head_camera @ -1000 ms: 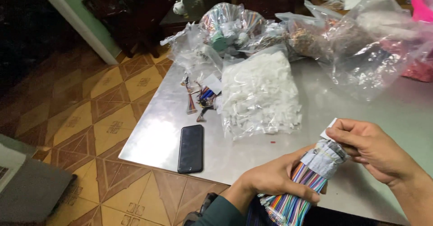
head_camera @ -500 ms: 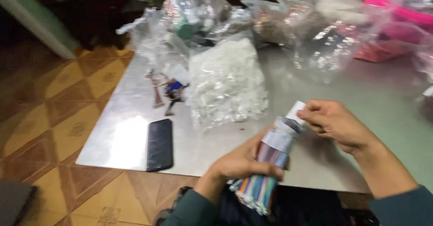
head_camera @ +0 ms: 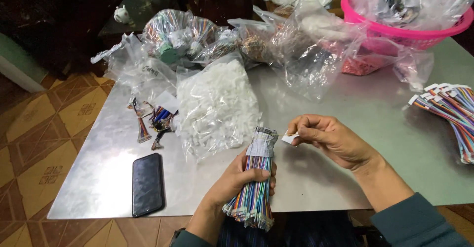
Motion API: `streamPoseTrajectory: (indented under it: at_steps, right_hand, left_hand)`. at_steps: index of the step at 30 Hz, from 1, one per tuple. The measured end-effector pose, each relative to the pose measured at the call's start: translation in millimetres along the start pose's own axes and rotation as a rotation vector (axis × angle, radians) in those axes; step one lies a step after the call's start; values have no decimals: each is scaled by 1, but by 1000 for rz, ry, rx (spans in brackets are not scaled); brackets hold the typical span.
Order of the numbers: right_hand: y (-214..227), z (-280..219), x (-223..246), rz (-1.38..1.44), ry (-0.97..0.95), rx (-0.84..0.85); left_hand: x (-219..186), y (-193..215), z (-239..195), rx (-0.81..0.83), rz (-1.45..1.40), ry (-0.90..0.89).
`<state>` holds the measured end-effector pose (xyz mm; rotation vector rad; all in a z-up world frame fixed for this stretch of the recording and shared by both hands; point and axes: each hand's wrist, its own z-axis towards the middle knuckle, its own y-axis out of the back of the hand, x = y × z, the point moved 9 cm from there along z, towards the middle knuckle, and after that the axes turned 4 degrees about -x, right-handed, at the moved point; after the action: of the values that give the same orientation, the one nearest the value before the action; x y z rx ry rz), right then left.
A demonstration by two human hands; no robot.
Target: The person sits at a table and assembles flat ribbon cables by inserting them into white plastic connectors. They gather the finished cables into a bundle, secure them with a rubber band, and place them into a plastic bag. The person also handles a smartphone on the table during the process.
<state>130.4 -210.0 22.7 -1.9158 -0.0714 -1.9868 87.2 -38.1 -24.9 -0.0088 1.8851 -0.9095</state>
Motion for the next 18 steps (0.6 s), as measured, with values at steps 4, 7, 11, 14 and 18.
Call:
streamPoseTrajectory:
  at_steps: [4, 7, 11, 14, 18]
  right_hand:
    - [-19, -6, 19, -110, 42, 10]
    - [-28, -10, 26, -104, 20, 44]
    - [-36, -8, 29, 493, -28, 39]
    - [-12, -4, 8, 589, -153, -300]
    - [14, -4, -29, 681, -330, -545]
  left_hand:
    - [1, -7, -6, 39, 43, 17]
    - [6, -20, -9, 178, 111, 22]
    - [5, -36, -19, 330, 270, 28]
    - [3, -37, -22, 316, 205, 30]
    - [-5, -25, -15, 239, -49, -31]
